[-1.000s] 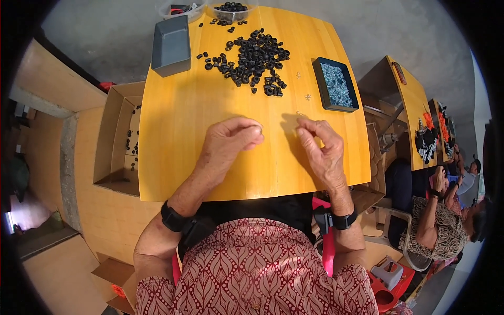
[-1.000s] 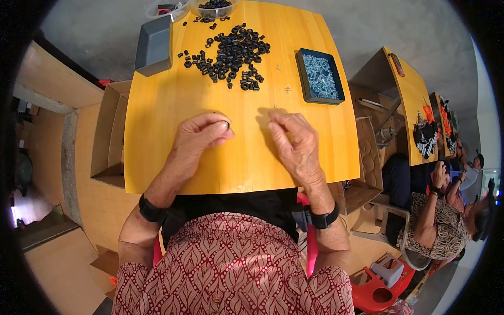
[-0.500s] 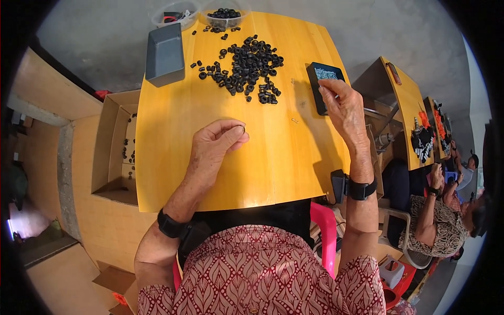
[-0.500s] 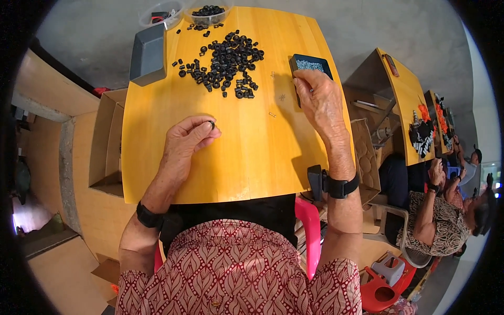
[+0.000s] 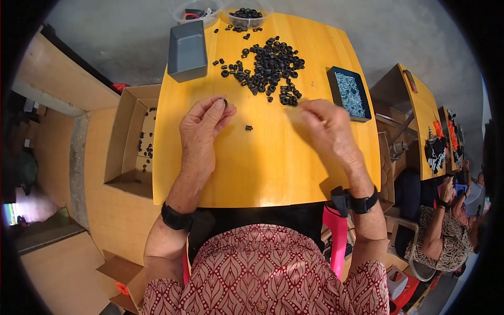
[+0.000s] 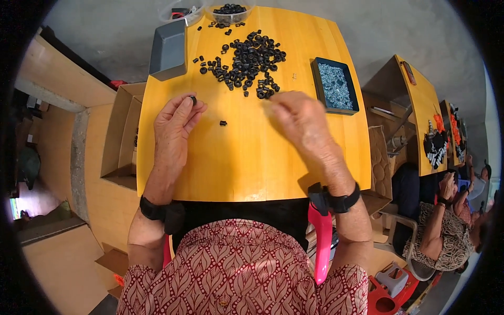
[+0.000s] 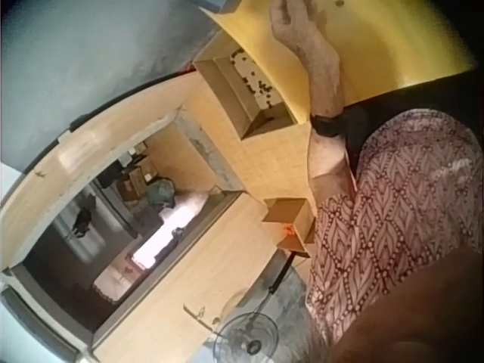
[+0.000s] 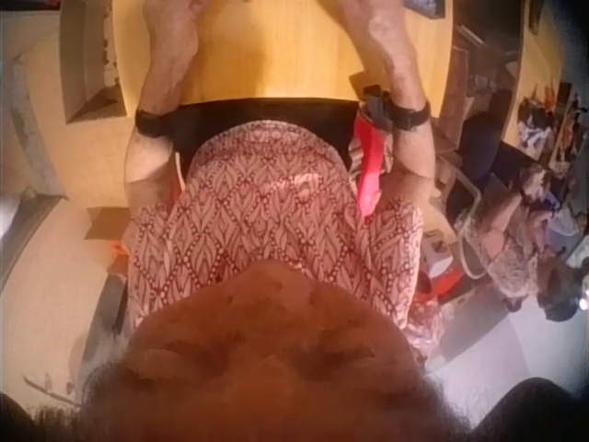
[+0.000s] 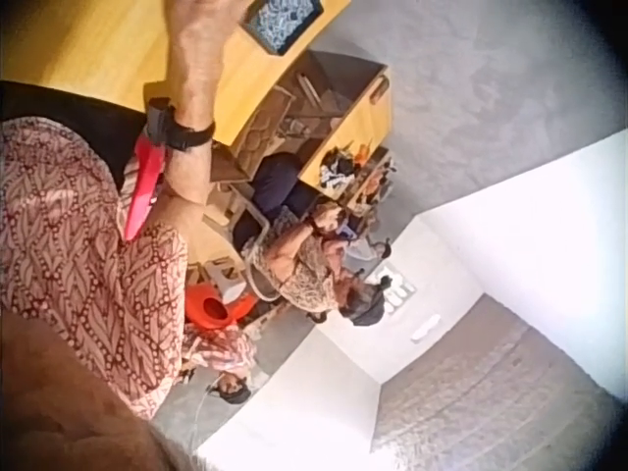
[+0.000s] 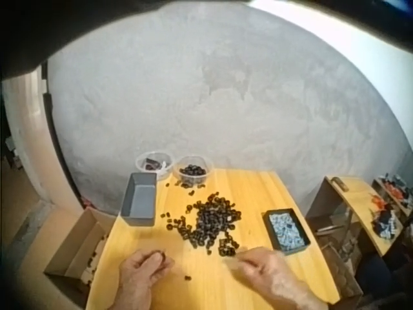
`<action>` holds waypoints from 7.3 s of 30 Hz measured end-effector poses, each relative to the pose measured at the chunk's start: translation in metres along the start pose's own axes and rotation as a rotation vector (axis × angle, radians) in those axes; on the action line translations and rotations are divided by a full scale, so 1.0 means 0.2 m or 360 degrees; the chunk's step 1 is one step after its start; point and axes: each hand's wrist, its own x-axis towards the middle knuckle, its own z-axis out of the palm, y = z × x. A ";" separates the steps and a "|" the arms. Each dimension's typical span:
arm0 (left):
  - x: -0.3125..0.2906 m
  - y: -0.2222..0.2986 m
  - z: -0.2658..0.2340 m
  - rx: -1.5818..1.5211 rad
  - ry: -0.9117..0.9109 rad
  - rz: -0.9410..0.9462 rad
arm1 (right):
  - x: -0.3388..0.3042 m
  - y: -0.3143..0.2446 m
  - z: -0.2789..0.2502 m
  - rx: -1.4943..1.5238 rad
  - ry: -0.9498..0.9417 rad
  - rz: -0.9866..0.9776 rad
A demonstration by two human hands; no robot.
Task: The person assembles small hardware components by inserting metal pins into plastic grommets by hand.
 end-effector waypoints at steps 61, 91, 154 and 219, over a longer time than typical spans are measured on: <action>-0.29 -0.10 0.22 -0.0107 -0.0860 -0.0445 | -0.16 -0.20 -0.09 0.0556 -0.0201 0.0044; -0.31 -0.13 0.21 0.0195 -0.0833 -0.0404 | -0.29 -0.29 -0.04 -0.0658 -0.0052 -0.0575; -0.30 -0.26 0.20 0.0777 -0.0653 0.0003 | -0.32 -0.18 0.05 -0.0734 -0.0154 -0.0395; -0.30 -0.25 0.28 0.0234 -0.0614 -0.0043 | -0.35 -0.13 0.28 -0.0208 0.0130 -0.0399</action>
